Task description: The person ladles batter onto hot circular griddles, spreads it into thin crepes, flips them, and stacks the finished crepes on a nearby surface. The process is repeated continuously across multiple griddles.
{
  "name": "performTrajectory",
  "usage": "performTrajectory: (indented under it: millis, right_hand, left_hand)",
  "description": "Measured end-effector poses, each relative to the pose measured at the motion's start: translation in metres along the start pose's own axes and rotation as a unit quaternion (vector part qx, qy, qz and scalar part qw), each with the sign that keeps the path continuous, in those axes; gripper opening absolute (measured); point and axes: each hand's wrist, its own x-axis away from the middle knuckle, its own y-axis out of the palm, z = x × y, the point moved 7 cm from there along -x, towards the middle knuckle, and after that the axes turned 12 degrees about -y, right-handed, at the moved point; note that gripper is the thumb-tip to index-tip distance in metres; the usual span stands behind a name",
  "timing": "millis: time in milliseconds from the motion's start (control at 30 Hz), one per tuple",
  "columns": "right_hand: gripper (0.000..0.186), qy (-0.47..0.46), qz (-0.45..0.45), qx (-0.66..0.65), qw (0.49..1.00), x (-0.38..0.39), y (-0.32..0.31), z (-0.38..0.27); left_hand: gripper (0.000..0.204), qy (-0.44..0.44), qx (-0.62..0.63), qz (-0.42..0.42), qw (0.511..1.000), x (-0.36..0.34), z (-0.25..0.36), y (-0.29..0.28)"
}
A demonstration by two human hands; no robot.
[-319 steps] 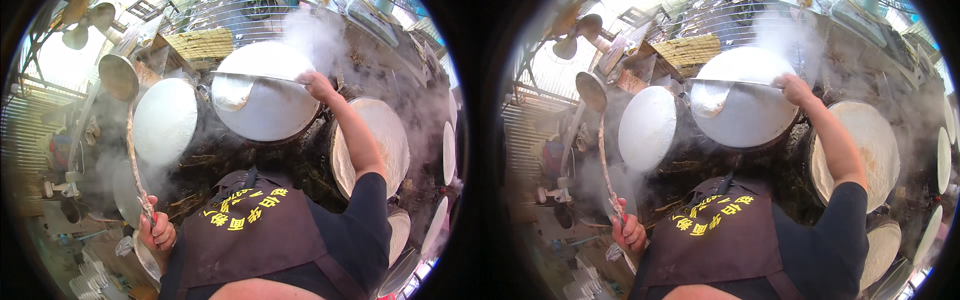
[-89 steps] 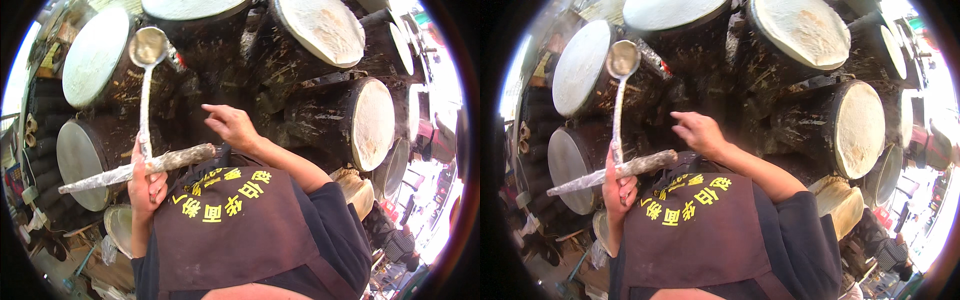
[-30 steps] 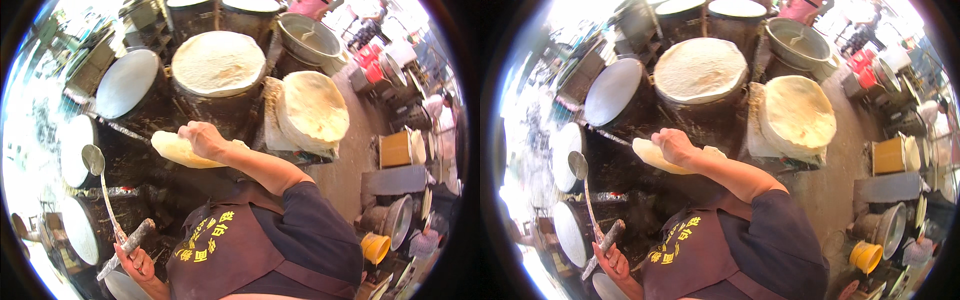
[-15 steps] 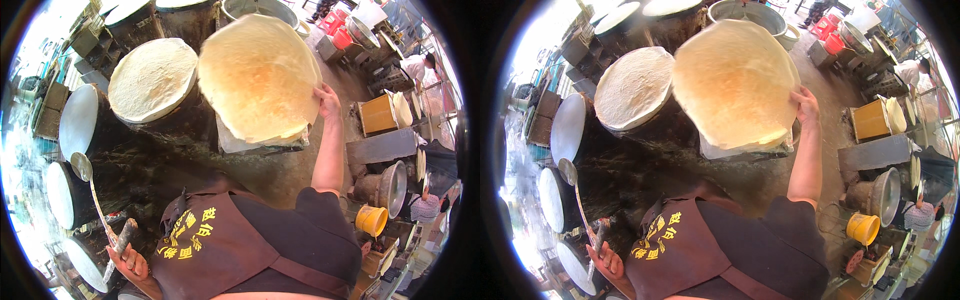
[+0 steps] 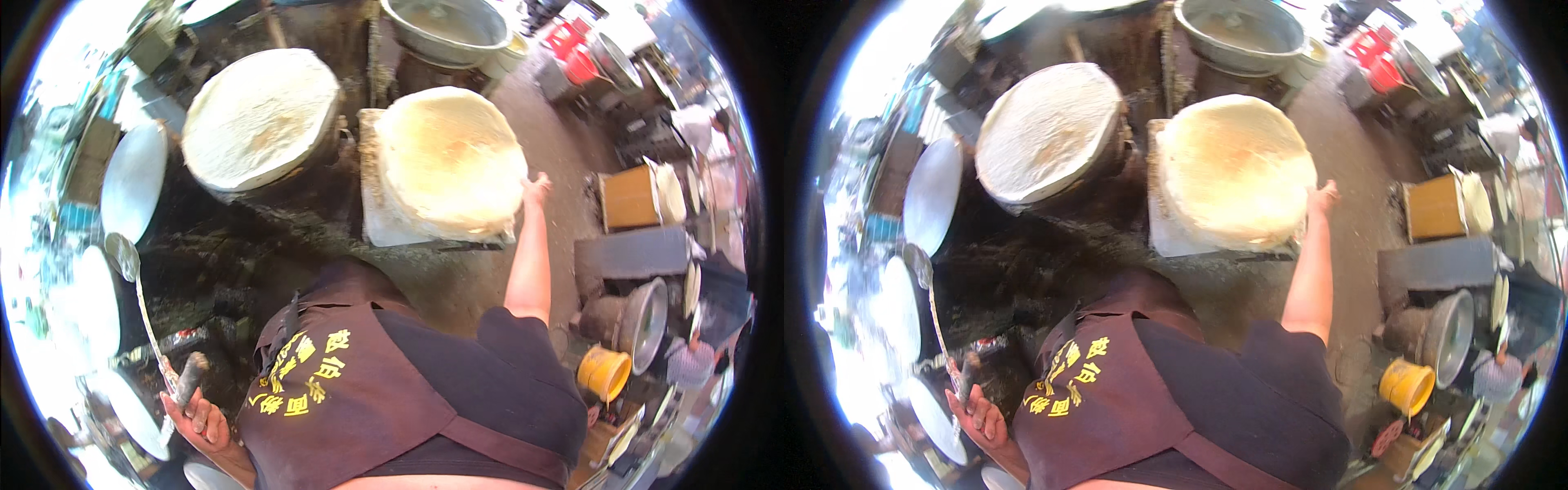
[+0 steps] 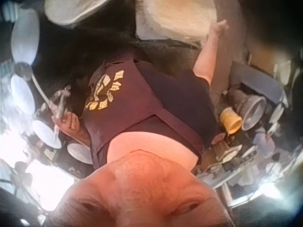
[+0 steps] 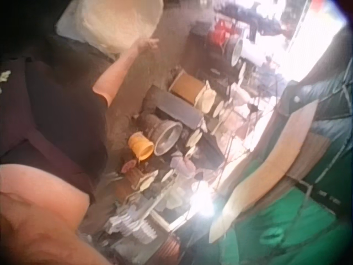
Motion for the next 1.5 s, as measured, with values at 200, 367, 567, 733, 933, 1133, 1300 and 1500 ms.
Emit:
performTrajectory:
  millis: [200,367,567,733,933,1133,1300,1500]
  right_hand:
    - [0.059,-0.408,-0.082,0.001,0.91,0.107,0.047,-0.28]
    - [0.055,-0.664,-0.185,-0.114,0.716,0.274,0.134,-0.439]
    - [0.042,-0.741,-0.145,-0.083,0.65,0.312,0.195,-0.5]
    - [0.02,-0.744,-0.186,-0.131,0.628,0.293,0.207,-0.534]
    - [0.023,-0.622,-0.217,-0.236,0.714,0.221,0.199,-0.579]
    - [0.026,-0.614,-0.055,-0.253,0.745,0.124,0.167,-0.618]
    - [0.031,-0.491,-0.077,-0.216,0.84,0.047,0.101,-0.624]
    - [0.035,-0.178,-0.042,-0.535,0.825,-0.062,0.0,-0.478]
  left_hand:
    - [0.044,-0.05,-0.118,-0.029,0.991,-0.008,-0.005,-0.016]
    - [0.055,-0.035,-0.101,0.001,0.994,-0.002,-0.012,-0.018]
    - [0.054,0.002,-0.069,-0.011,0.998,0.019,-0.018,-0.022]
    - [0.053,0.021,-0.021,-0.001,1.0,0.026,-0.025,-0.032]
    - [0.051,0.035,0.012,-0.014,0.999,0.028,-0.031,-0.032]
    - [0.047,0.035,0.017,-0.016,0.999,0.026,-0.029,-0.032]
    - [0.042,0.042,0.012,0.025,0.999,0.023,-0.024,-0.032]
    - [0.044,0.008,-0.05,-0.001,0.999,0.02,-0.007,-0.04]
